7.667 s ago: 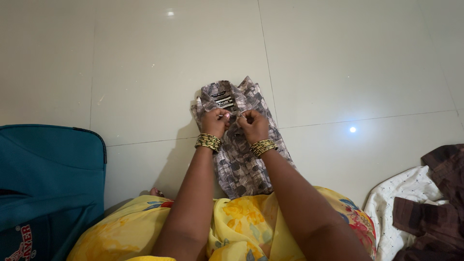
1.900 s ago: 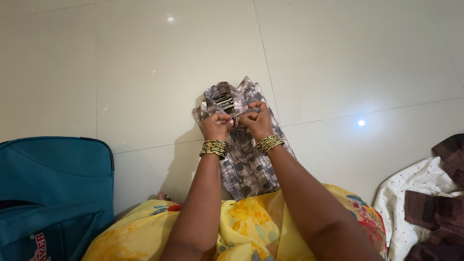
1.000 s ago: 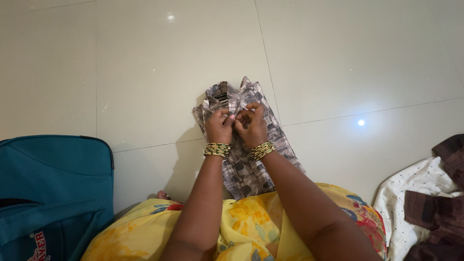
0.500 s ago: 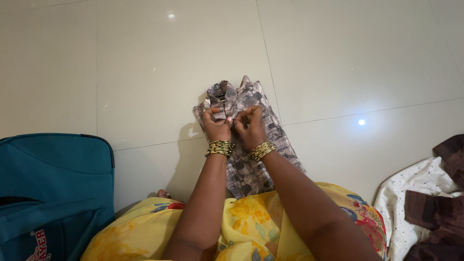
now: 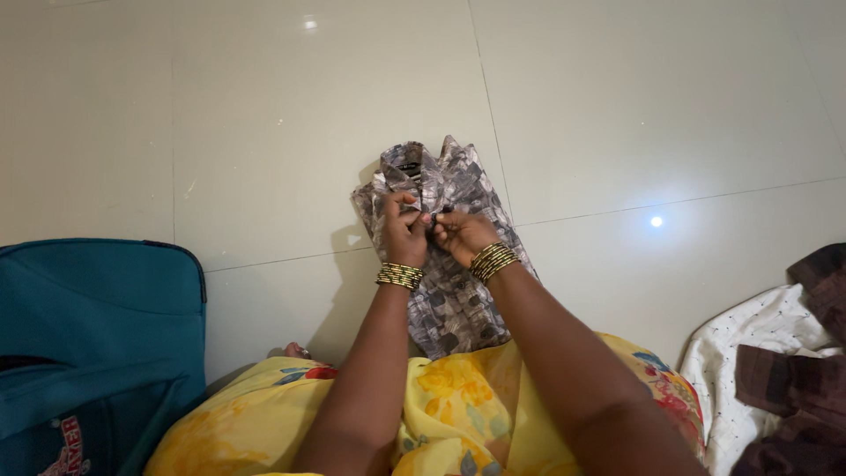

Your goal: The person folds a shirt on the floor and places it into a blue travel bag.

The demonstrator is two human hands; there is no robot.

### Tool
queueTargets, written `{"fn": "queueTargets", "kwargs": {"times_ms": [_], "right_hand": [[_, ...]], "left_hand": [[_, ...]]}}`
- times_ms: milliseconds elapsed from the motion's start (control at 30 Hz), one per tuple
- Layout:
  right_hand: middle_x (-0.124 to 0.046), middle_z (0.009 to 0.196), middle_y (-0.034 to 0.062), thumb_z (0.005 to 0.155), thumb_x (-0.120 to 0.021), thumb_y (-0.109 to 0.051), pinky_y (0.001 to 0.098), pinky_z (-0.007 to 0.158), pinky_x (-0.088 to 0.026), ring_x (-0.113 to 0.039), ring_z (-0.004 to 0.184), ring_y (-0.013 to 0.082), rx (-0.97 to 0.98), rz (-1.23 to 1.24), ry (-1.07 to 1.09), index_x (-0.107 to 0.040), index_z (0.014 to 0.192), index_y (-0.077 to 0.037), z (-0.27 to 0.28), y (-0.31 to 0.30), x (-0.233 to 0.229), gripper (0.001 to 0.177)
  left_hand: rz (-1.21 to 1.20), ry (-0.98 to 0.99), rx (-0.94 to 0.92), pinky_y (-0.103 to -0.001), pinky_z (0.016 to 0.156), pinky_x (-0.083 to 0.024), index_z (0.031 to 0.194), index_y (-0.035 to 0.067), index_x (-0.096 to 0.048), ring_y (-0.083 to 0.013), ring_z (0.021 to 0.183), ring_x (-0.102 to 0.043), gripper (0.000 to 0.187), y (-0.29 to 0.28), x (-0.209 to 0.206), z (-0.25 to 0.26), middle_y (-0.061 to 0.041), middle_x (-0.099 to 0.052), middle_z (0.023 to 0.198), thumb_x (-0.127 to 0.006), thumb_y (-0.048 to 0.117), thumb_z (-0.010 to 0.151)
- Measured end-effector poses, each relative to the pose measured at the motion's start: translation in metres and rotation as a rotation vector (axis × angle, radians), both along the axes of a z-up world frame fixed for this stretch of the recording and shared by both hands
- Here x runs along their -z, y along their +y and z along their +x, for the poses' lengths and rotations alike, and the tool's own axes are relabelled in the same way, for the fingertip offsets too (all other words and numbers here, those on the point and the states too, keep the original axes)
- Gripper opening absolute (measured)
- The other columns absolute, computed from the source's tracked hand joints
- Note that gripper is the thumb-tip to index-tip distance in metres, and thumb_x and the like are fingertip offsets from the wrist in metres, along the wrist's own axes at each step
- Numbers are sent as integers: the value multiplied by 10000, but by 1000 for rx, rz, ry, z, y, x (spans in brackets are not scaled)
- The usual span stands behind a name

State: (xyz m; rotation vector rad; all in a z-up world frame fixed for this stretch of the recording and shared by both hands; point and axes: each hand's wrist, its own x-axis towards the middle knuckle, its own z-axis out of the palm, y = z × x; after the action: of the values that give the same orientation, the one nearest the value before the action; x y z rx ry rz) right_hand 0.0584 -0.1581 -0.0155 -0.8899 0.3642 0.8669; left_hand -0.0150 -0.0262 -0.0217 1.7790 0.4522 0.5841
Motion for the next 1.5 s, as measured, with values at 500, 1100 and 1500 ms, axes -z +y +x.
{"fn": "queueTargets", "kwargs": {"times_ms": [500, 1100, 1500], "right_hand": [[-512, 1335, 230, 803, -810, -94, 420, 996, -552, -616, 1148, 349, -493, -1268, -723, -491, 1278, -32, -5, -18, -72, 576], [-126, 1693, 154, 850, -772, -211, 611, 1230, -162, -104, 1555, 418, -532, -1563, -953, -310, 1553, -195, -8, -31, -45, 841], [-126, 1717, -64, 722, -847, -19, 566, 1246, -214, -10, 1567, 453, -1121, -1404, -1082, -453, 1475, -467, 4, -77, 6, 961]], "left_hand": [[-10, 440, -269, -374, 571, -556, 1426, 232, -522, -265, 677, -697, 327, 37, -24, -6, -107, -817, 962, -558, 284, 1105], [676, 765, 84, -542, 953, -457, 1164, 32, -706, -405, 1246, -529, 495, 17, -2, -77, -196, -596, 1343, -693, 424, 862], [525, 866, 379, -434, 1046, -534, 1246, 139, -681, -287, 1158, -692, 579, 135, -67, -122, -104, -712, 1253, -790, 468, 782]]}}
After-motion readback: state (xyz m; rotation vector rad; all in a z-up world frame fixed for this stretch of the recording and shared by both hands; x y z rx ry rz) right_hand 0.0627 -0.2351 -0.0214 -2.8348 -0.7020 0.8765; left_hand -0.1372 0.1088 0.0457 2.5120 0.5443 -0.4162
